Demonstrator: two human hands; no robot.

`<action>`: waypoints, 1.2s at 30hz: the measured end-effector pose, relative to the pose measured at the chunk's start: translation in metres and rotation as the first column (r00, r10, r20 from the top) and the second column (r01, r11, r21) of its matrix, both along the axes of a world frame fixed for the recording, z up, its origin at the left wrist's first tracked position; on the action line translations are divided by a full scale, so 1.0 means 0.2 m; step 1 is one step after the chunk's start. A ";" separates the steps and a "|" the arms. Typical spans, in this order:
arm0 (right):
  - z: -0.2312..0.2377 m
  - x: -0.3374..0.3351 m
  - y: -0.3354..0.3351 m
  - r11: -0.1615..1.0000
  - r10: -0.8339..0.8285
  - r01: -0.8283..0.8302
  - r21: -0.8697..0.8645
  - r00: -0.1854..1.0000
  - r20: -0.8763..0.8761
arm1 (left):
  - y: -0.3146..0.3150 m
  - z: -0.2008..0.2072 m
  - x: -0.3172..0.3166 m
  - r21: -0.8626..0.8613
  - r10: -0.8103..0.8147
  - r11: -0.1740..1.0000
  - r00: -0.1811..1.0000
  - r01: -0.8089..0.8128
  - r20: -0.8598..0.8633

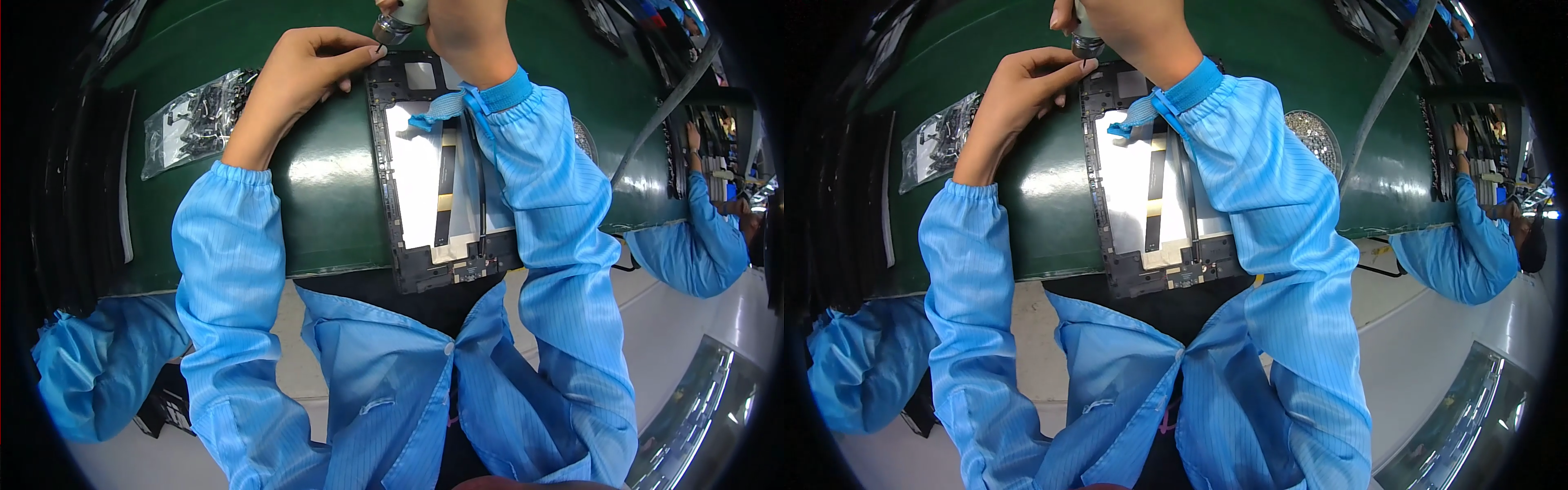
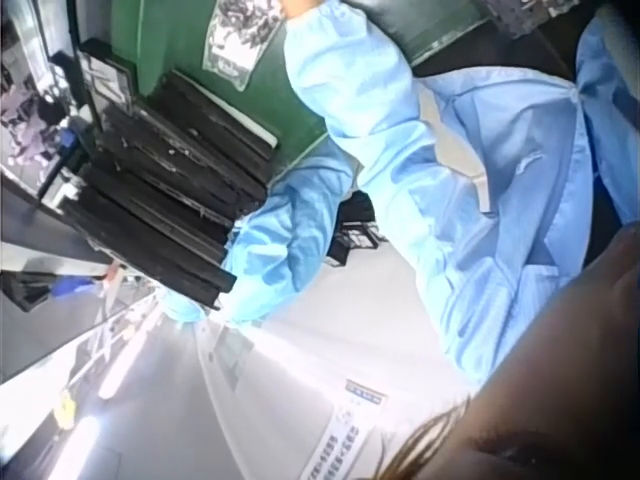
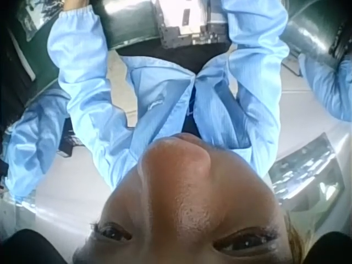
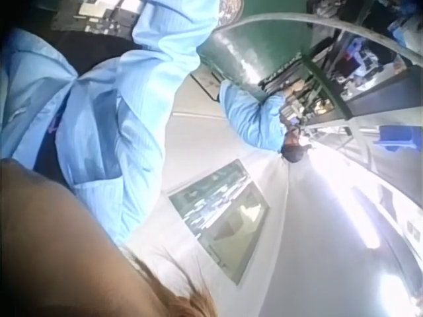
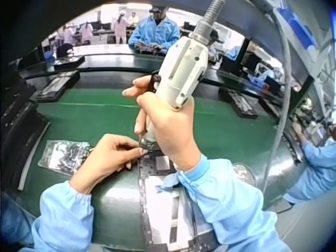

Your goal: The person fastens electronic components onto tablet screens using an electric screwdriver to drive screws into place.

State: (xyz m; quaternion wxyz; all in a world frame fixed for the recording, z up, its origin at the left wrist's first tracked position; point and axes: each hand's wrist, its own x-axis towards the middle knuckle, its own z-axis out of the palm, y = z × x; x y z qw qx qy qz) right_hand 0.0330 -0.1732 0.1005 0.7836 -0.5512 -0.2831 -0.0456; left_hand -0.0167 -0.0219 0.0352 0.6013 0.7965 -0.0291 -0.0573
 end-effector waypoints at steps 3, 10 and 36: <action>0.00 -0.01 0.00 1.000 -0.007 0.007 -0.002 1.000 0.003 | 0.02 -0.03 0.01 -0.049 -0.035 0.998 0.999 0.036 0.024; -0.02 -0.06 -0.05 0.999 0.046 -0.046 -0.016 0.999 0.019 | 0.01 -0.06 0.00 -0.256 -0.212 0.947 0.976 0.194 -0.047; -0.09 -0.11 -0.07 0.993 0.097 -0.101 -0.067 0.993 -0.060 | 0.04 -0.09 0.01 -0.192 -0.162 0.970 0.985 0.147 -0.063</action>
